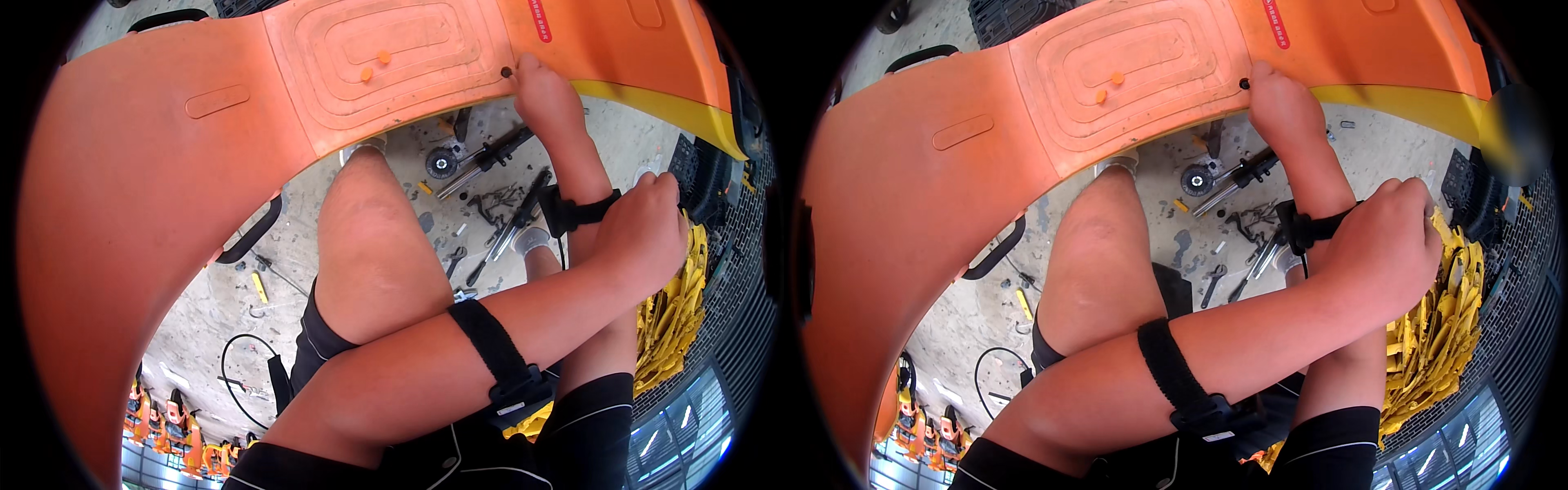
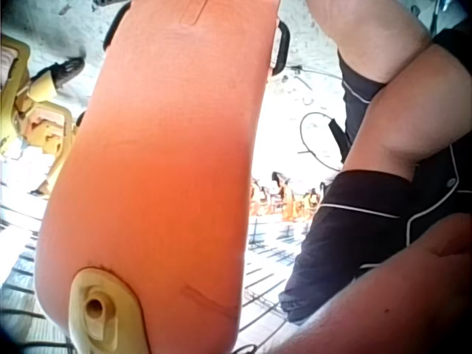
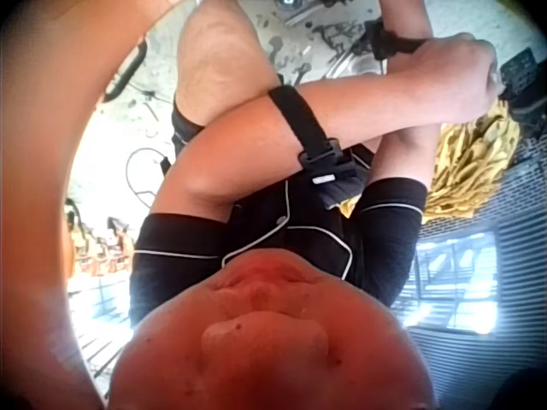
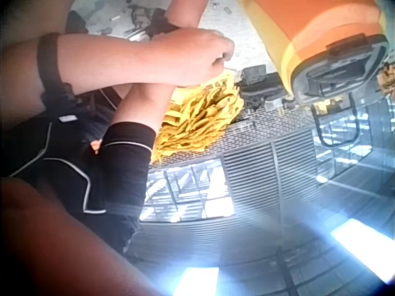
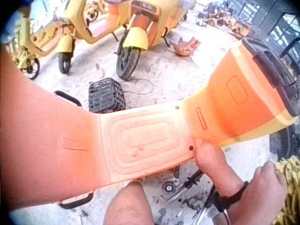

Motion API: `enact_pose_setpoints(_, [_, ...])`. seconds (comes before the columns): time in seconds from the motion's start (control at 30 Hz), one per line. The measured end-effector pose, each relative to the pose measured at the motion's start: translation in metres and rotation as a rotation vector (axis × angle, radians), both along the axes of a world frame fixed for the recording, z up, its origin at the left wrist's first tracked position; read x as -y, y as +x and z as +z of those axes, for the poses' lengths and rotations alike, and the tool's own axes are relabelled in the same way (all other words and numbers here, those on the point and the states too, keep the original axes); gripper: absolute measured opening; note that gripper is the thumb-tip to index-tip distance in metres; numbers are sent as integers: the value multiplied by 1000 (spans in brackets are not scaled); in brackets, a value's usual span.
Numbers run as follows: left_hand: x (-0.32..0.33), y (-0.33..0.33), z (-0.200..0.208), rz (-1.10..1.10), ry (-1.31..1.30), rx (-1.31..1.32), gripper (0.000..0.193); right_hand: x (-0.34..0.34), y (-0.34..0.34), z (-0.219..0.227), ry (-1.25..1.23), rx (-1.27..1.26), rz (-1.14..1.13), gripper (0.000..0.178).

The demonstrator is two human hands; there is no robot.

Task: The person sits on the floor in a workshop and assembles a yellow and orange electric scooter. They pick up small parts like screws and bolts from the floor, insert them into the scooter's body, and tighten them using their hands and tools.

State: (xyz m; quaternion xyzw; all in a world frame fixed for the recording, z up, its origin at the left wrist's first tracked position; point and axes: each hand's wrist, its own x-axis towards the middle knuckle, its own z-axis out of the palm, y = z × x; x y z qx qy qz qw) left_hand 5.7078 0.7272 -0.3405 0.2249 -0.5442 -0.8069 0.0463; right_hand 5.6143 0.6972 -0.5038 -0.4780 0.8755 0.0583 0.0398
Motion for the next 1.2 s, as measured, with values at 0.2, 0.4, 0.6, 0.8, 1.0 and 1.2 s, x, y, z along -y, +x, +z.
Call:
enact_pose_setpoints(0.2, [-1, -1, 0, 7, 3, 14, 16, 3, 5, -1, 27, -67, 6, 14])
enact_pose_setpoints(0.4, [-2, 0, 0, 29, 34, 25, 14, 6, 1, -5, 52, -93, -112, 26])
enact_pose_setpoints(0.6, [-8, -2, -3, 29, 20, 16, 15, -1, -2, -2, -116, 39, -4, 14])
enact_pose_setpoints(0.8, [-8, -2, -2, 26, 43, 19, 15, -3, -1, -2, -71, 105, -64, 15])
enact_pose_setpoints(1.0, [-7, -3, -2, 27, 50, 24, 14, 0, -1, -5, -25, -79, 25, 12])
enact_pose_setpoints(1.2, [-8, -5, -3, 20, 54, 22, 15, 5, 3, -7, 100, -72, -52, 27])
